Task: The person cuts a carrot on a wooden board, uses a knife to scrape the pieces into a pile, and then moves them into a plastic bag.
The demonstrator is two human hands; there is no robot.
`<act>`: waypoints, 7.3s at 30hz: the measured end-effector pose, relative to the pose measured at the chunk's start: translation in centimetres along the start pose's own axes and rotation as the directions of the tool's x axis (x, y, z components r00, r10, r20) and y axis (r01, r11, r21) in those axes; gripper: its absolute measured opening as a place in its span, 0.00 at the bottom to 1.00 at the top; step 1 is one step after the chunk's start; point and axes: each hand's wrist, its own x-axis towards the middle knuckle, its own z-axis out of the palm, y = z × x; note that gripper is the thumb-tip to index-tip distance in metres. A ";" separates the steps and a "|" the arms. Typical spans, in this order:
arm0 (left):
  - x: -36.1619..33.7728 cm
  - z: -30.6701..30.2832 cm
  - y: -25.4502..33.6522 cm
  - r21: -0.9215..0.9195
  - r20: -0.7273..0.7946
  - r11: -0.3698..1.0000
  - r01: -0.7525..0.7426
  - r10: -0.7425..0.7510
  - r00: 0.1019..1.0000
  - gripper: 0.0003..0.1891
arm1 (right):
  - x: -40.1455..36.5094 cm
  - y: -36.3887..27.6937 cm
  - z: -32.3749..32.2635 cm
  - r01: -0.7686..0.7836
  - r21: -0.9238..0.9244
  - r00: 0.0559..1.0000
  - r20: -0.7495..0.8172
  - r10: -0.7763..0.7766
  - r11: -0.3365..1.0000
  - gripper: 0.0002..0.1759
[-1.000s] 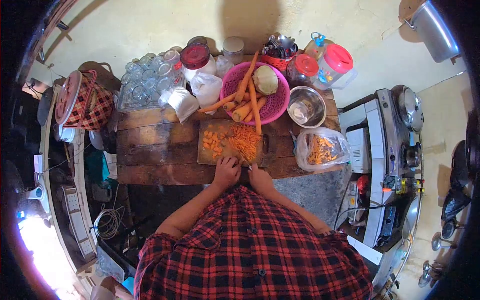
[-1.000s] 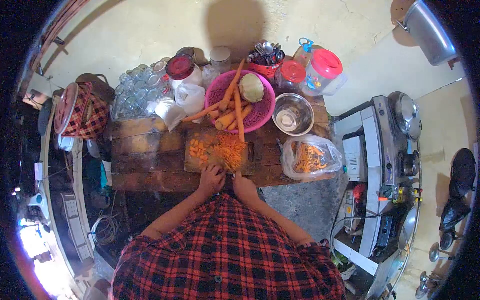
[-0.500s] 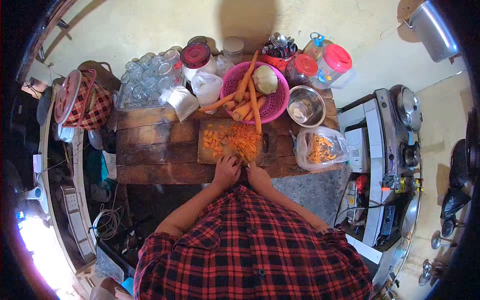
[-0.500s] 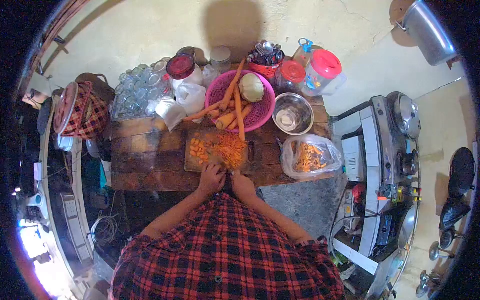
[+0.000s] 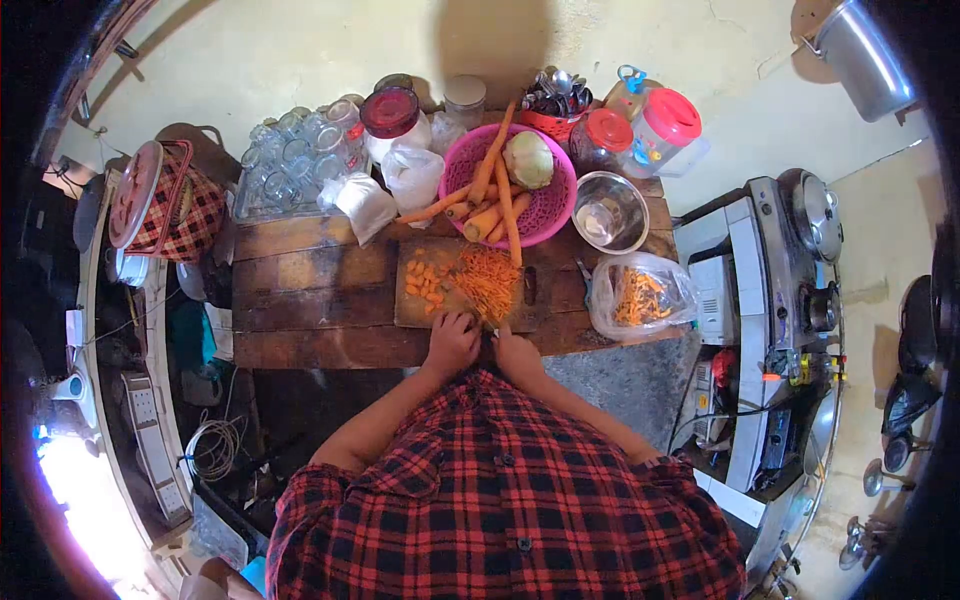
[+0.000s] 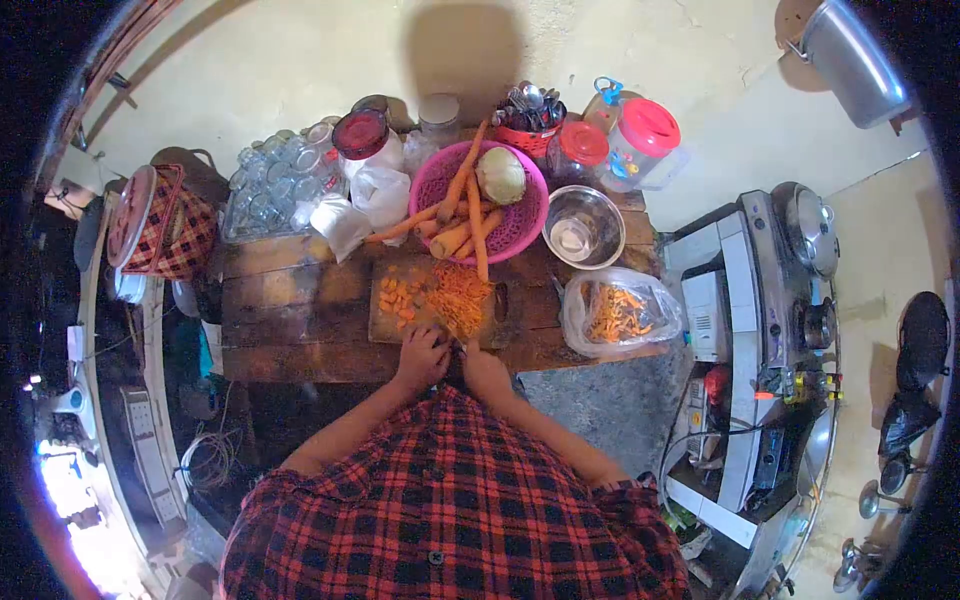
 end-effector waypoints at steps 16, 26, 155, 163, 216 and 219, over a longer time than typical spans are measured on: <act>-0.4 0.7 -0.4 -0.033 -0.002 0.999 0.009 -0.009 1.000 0.07 | -0.1 -0.6 -0.6 0.013 -0.027 1.000 0.026 -0.012 1.000 0.15; 0.5 0.1 0.4 0.068 0.087 0.998 -0.007 0.001 0.996 0.18 | 0.4 0.3 -1.3 0.013 0.001 0.992 -0.128 -0.013 1.000 0.15; 1.1 -0.5 -2.1 -0.169 -0.046 0.978 0.119 -0.129 0.991 0.09 | 1.0 -1.8 -0.4 0.086 0.047 0.996 0.001 -0.086 0.995 0.17; 1.4 0.3 -1.6 -0.098 -0.115 0.992 0.079 -0.091 0.989 0.08 | -0.9 -1.0 -2.7 0.064 0.049 0.997 -0.054 -0.061 0.997 0.17; 1.3 -0.8 -2.5 -0.122 0.066 0.932 0.342 -0.336 0.939 0.12 | -0.5 0.3 -1.9 0.095 0.021 0.995 -0.025 -0.094 0.995 0.17; 1.5 -1.2 -2.2 -0.129 0.026 0.934 0.333 -0.332 0.943 0.12 | -0.4 0.0 -2.3 0.092 0.017 0.996 0.015 -0.092 0.996 0.17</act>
